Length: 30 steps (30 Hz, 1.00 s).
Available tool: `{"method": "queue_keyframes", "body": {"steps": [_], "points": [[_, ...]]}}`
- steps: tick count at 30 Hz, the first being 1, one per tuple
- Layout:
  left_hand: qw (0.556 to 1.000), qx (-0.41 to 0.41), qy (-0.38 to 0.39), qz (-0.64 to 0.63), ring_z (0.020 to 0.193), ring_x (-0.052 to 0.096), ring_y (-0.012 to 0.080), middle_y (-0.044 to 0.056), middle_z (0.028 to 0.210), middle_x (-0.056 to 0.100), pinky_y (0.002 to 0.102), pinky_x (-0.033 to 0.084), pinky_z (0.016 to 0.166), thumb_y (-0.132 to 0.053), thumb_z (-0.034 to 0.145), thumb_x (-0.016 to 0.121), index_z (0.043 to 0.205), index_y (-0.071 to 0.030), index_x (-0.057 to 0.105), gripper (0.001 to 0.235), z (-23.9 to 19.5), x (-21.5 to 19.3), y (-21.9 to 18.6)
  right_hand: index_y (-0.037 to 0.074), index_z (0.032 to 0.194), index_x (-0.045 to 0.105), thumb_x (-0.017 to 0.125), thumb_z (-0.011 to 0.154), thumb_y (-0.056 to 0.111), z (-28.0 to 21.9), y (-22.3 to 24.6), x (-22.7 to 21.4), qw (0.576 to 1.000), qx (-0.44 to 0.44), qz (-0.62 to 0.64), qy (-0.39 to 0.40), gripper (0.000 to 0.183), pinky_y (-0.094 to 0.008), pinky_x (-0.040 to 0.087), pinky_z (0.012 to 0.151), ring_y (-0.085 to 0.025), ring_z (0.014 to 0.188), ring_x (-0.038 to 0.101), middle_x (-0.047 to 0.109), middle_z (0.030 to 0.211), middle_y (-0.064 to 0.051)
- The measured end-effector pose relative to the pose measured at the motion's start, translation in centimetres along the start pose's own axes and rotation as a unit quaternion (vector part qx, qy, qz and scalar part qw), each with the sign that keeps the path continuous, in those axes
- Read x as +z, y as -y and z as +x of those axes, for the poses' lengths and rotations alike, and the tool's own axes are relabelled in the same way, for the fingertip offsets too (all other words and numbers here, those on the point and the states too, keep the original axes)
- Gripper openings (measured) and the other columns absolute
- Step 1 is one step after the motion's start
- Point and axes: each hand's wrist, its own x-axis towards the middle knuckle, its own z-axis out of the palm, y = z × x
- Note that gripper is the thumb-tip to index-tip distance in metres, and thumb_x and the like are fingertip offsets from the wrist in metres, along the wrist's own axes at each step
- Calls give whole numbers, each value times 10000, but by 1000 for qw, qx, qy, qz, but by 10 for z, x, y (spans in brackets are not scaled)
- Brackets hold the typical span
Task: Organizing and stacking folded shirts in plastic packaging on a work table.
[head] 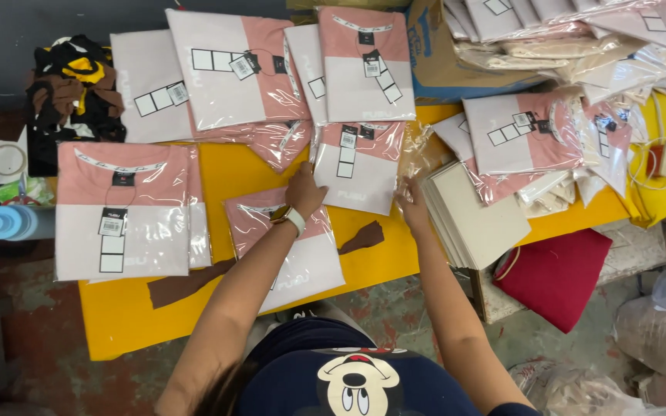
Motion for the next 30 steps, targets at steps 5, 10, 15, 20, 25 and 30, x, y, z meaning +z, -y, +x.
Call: {"method": "queue_keyframes", "body": {"steps": [5,10,15,20,25,30], "points": [[998,-26,2,-64,1235,623,350,165,1298,612,517,527,974,-354,922,723,1421,-83,399,654,12,28,-12,84,1553,431,599,1004,86,-8,4,-18,999,38,-6,-11,574,-553,236,1248,-377,1521,291,403,1598,-213],[957,57,78,-273,1050,540,268,72,1042,483,426,463,898,-184,965,612,1140,-25,575,239,-56,4,-66,60,1321,626,618,980,49,35,-49,-16,978,-72,103,-167,341,-508,348,1170,-349,1359,492,588,1346,-182],[931,114,85,-338,1114,531,280,111,1101,536,427,436,1005,-75,976,589,1200,-36,518,239,-111,-75,-2,154,1279,623,662,989,187,61,18,-9,973,-17,193,-129,294,-414,487,887,-171,1027,586,600,1197,-30],[928,76,4,-364,1075,586,161,23,1149,540,351,497,993,7,973,558,1366,-125,438,431,-223,-224,26,19,1619,179,801,986,185,167,27,27,978,23,206,-15,904,-689,296,1163,-482,1510,249,60,1647,-306],[888,-20,-196,-416,848,616,132,39,1100,654,262,507,739,-108,975,633,1322,-205,529,376,-250,-303,165,49,1611,157,816,880,382,238,40,23,991,122,-7,-62,1039,-454,297,1228,-344,1527,287,225,1683,-140],[928,-72,-330,-155,1306,442,302,147,1463,428,417,341,1084,-67,994,606,1322,-53,591,329,-181,-284,270,29,1508,406,824,824,478,208,101,12,977,139,-155,-55,919,-446,404,1148,-343,1400,469,490,1530,-128]]}}
